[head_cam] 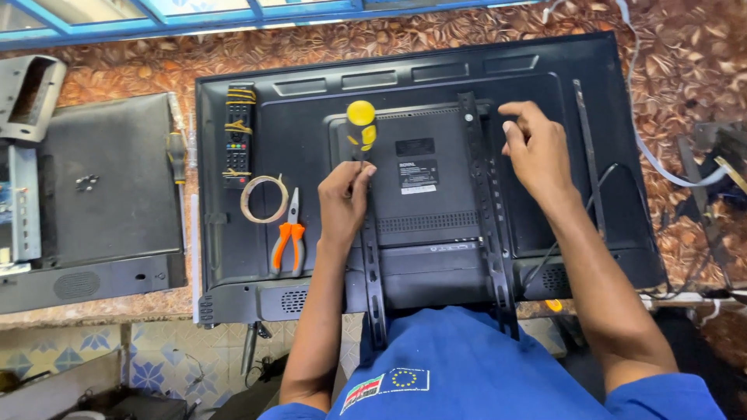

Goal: The person attaches a metal stand to the back of a television using a screwdriver and screws. They secure the stand by tightening multiple screws into the designated holes on the TV casing. The person also handles a roll of tape and a pair of pliers during the process.

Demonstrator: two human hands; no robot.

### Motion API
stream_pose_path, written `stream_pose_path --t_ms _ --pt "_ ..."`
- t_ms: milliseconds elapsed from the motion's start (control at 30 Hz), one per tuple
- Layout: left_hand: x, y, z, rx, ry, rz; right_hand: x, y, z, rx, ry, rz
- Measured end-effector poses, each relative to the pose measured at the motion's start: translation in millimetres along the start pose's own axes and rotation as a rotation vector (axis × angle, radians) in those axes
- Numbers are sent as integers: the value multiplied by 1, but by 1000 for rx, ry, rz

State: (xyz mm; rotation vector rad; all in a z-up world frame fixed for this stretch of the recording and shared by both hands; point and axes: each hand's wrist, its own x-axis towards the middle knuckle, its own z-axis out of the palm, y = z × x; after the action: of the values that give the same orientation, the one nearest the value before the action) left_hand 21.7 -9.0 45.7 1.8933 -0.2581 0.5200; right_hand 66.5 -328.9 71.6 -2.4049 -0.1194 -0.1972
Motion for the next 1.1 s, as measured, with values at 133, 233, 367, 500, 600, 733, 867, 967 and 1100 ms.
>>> stream_pose_path --t_ms 133,233,367,500,600,733,867,967,1100 --pt "3 10 -14 -85 -130 -20 -3 -117 -30 68 -100 -403" --pt "4 4 -14 -96 -174 -21 4 -160 -29 -37 -135 -846" --pt "4 1 -26 -86 -257 -67 17 -210 -21 -368 -171 -1144" --pt "3 0 -36 62 -394 -187 27 -239 -23 -703 -98 -1247" --pt "1 3 -35 271 -492 -354 26 -251 -30 -964 41 -1227" --pt "-1 -6 -27 284 -406 -364 31 -246 -26 -989 14 -1246" --pt "-3 -9 -29 162 -358 -306 33 -237 -23 -797 -239 -1293" --pt "-3 -10 -28 111 -325 -306 32 -239 -27 -756 -290 -1339" --pt "-1 -3 -29 98 -332 -369 23 -223 -15 -976 -97 -1203"
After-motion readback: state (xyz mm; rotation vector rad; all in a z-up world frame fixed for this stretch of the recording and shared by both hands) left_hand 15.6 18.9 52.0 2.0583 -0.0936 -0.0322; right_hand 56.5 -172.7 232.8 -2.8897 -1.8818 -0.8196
